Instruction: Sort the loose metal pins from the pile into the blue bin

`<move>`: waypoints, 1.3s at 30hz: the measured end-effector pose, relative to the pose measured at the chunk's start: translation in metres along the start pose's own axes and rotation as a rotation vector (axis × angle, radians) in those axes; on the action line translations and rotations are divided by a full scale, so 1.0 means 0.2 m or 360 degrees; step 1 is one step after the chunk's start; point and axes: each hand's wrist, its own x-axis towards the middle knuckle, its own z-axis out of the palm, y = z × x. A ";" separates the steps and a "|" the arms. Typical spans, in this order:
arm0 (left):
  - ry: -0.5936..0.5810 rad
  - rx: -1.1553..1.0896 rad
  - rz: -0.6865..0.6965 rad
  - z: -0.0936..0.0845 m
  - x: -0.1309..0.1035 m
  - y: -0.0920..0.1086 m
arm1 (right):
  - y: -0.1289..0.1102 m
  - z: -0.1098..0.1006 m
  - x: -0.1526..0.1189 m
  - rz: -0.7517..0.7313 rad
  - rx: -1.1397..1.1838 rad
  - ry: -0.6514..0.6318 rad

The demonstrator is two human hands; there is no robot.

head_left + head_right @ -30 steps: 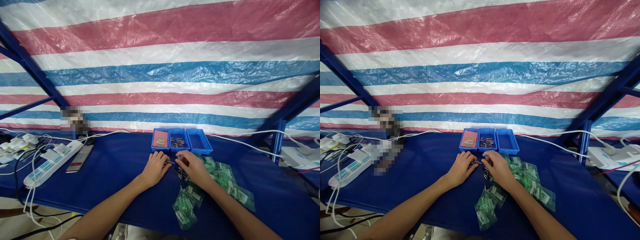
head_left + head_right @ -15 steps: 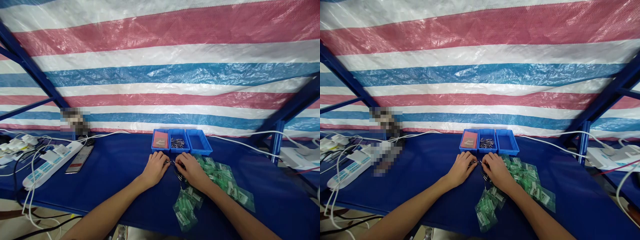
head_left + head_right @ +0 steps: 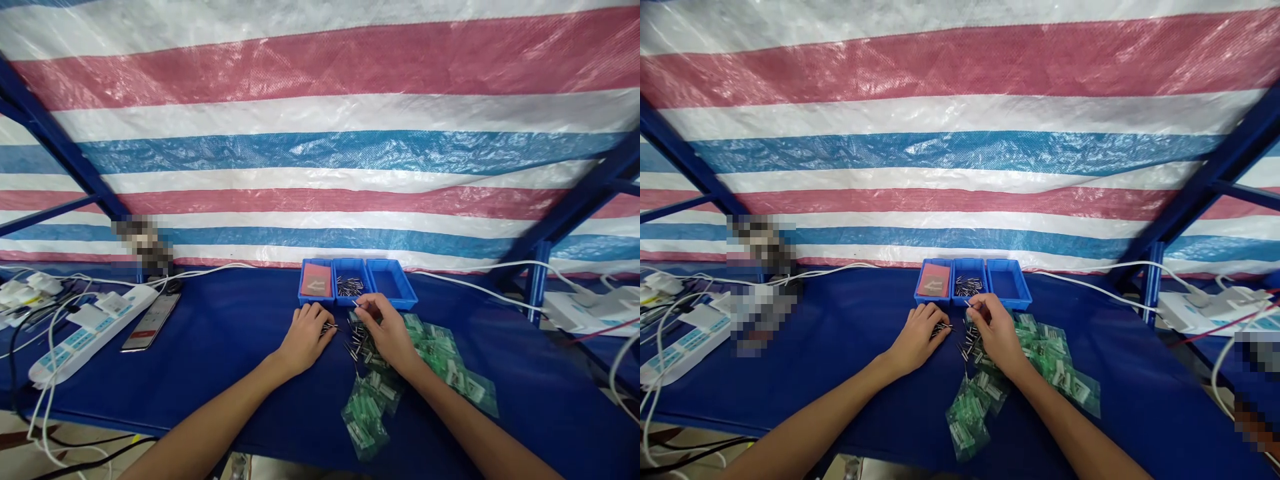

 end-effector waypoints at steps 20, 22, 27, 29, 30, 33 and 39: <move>-0.0048 0.0034 0.0084 -0.01 0.00 0.00 | 0.02 0.00 0.01 0.0213 0.0301 0.0007; -0.0049 0.0029 0.0091 -0.01 0.00 0.00 | 0.02 0.00 0.01 0.0129 0.0227 0.0049; -0.0038 0.0035 0.0094 0.00 0.00 0.00 | -0.01 -0.01 0.01 -0.0030 0.0082 0.0056; -0.0039 0.0030 0.0093 0.00 0.00 0.00 | -0.02 -0.01 0.00 -0.0049 0.0053 0.0015; -0.0039 0.0028 0.0098 0.00 0.00 0.00 | -0.02 -0.01 0.00 -0.0053 0.0050 -0.0002; -0.0037 0.0023 0.0113 0.00 0.00 -0.01 | -0.03 0.00 0.00 -0.0064 0.0053 -0.0047; -0.0042 0.0017 0.0111 0.00 0.00 -0.01 | -0.02 0.00 0.00 0.0019 0.0132 -0.0107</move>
